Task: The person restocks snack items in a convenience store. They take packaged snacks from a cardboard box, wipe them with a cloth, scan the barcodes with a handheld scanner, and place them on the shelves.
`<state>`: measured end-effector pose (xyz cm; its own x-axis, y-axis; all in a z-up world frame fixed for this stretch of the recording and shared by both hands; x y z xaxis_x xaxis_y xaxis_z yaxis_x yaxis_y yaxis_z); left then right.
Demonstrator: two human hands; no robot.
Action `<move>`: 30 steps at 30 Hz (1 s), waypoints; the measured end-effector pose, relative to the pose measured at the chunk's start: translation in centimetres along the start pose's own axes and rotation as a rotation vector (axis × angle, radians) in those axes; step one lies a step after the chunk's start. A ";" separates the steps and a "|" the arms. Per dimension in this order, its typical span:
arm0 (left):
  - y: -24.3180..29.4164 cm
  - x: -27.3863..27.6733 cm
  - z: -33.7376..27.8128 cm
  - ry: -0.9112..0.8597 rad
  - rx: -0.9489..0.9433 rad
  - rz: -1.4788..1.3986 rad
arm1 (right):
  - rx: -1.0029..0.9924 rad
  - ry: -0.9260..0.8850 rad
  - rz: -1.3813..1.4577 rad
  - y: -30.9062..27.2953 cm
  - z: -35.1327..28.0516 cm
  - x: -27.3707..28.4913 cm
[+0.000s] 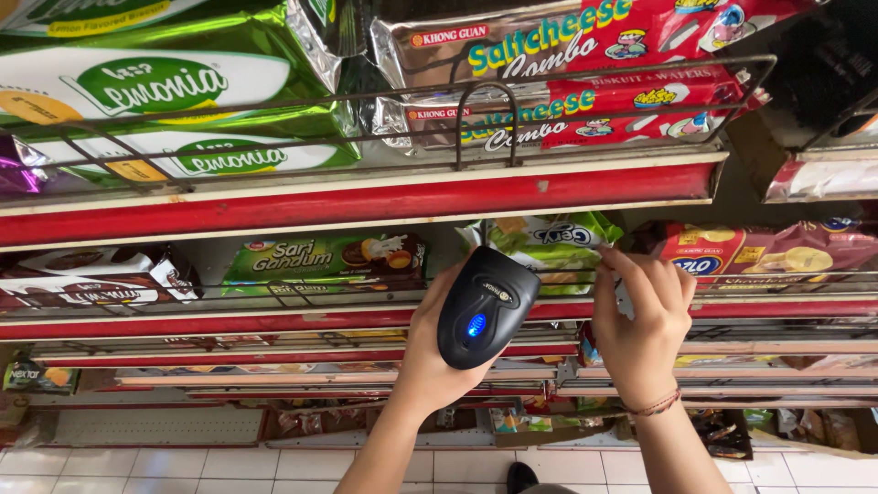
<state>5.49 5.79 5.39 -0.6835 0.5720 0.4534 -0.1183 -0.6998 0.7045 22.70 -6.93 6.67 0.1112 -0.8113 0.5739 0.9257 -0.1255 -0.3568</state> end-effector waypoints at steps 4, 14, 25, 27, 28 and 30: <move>-0.1 -0.2 -0.2 0.020 0.024 -0.026 | 0.045 -0.013 -0.091 -0.6 0.1 0.4; 1.3 -0.5 0.4 0.026 0.054 -0.031 | 0.046 -0.109 -0.173 -0.9 0.8 0.8; -2.7 -1.5 -9.2 0.284 0.240 -0.243 | 0.163 -0.163 0.181 -3.8 -3.8 -3.2; -4.7 -1.6 -12.7 0.384 0.313 -0.299 | 0.214 -0.243 0.305 -5.8 -5.3 -5.4; -5.8 -1.7 -14.8 0.445 0.380 -0.331 | 0.238 -0.291 0.372 -7.0 -6.1 -6.6; -7.4 -1.2 -19.4 0.571 0.491 -0.345 | 0.275 -0.373 0.462 -9.6 -7.8 -9.0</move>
<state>-6.78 2.00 -10.91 -0.9427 0.3225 -0.0852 -0.1503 -0.1825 0.9717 9.97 -2.91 -0.78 0.5919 -0.4877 0.6418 0.8058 0.3793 -0.4549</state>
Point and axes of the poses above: each hand's wrist, its own z-axis towards the middle knuckle, its own x-axis out of the back of the hand, y = z × x, the point moved 10 cm from there along z, towards the middle knuckle, and after that the axes turned 11 degrees about -y, right-handed, at the moved point
